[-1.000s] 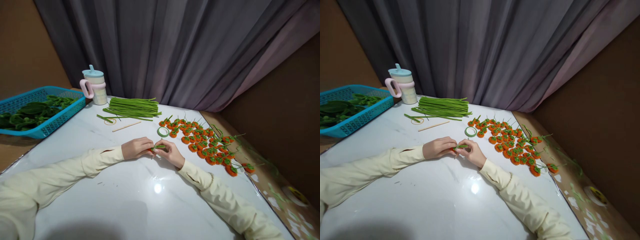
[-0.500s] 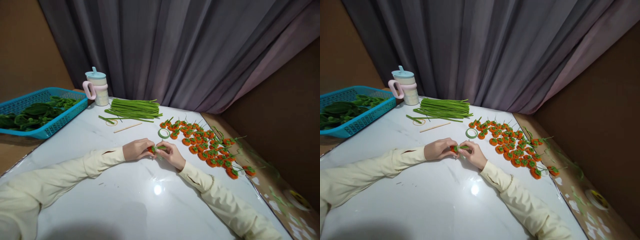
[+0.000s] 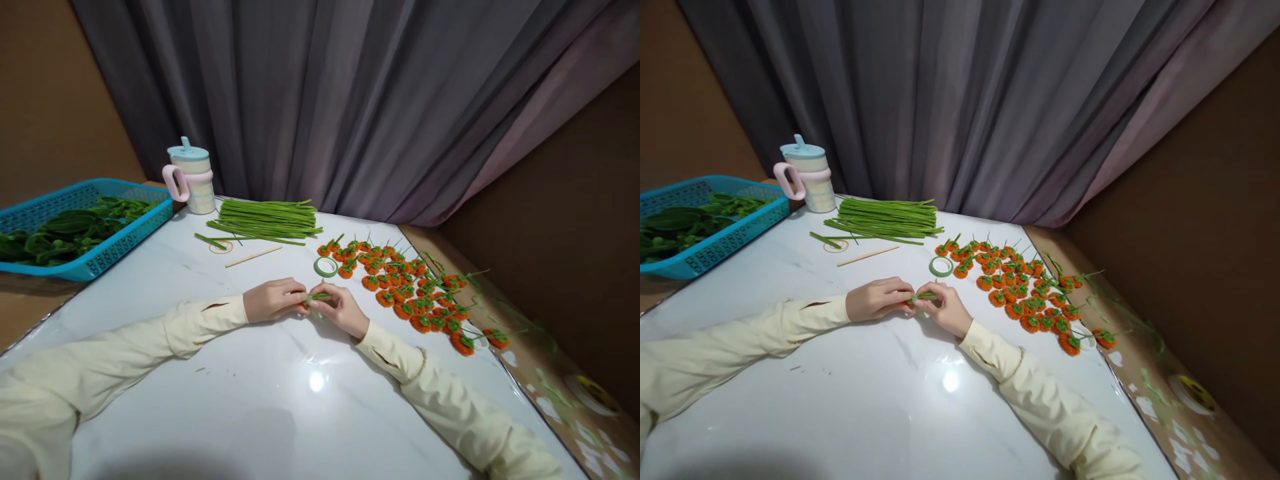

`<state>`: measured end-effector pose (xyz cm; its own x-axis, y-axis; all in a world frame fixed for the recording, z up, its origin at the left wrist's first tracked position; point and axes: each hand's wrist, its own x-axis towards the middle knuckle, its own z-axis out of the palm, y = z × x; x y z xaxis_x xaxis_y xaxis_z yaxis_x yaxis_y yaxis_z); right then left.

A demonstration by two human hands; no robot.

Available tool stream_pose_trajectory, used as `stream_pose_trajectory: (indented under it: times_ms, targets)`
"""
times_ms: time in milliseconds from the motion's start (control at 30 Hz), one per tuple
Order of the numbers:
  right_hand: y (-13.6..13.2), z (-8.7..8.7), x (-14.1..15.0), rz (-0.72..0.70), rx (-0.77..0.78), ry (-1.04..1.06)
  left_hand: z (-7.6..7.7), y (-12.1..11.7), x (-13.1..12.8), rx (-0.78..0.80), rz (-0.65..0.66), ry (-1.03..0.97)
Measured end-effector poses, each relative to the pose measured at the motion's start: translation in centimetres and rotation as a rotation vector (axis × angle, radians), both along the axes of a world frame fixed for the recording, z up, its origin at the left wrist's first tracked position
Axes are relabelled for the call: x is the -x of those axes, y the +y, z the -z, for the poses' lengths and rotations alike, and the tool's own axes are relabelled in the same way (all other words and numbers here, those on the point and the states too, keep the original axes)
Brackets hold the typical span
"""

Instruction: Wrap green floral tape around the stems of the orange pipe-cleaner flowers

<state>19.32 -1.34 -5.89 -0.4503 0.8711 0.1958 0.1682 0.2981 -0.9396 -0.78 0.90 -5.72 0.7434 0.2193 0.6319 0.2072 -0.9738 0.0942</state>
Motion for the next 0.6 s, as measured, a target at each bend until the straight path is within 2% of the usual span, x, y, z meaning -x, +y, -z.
stream_pose_trajectory:
  times_ms: [167,233,400,600]
  targets:
    - [-0.04,0.13,-0.13,-0.022,-0.026,0.078,-0.01,0.02,-0.01,0.015,-0.001,0.002]
    - [-0.11,0.14,-0.22,-0.015,-0.095,0.037,-0.03,0.02,0.02,0.037,0.012,-0.002]
    - [-0.38,-0.04,-0.38,0.067,-0.501,-0.206,-0.13,-0.02,0.13,0.081,0.029,-0.003]
    - [-0.32,-0.03,-0.75,0.023,-0.965,-0.41,-0.2,-0.11,0.12,0.209,0.09,-0.024]
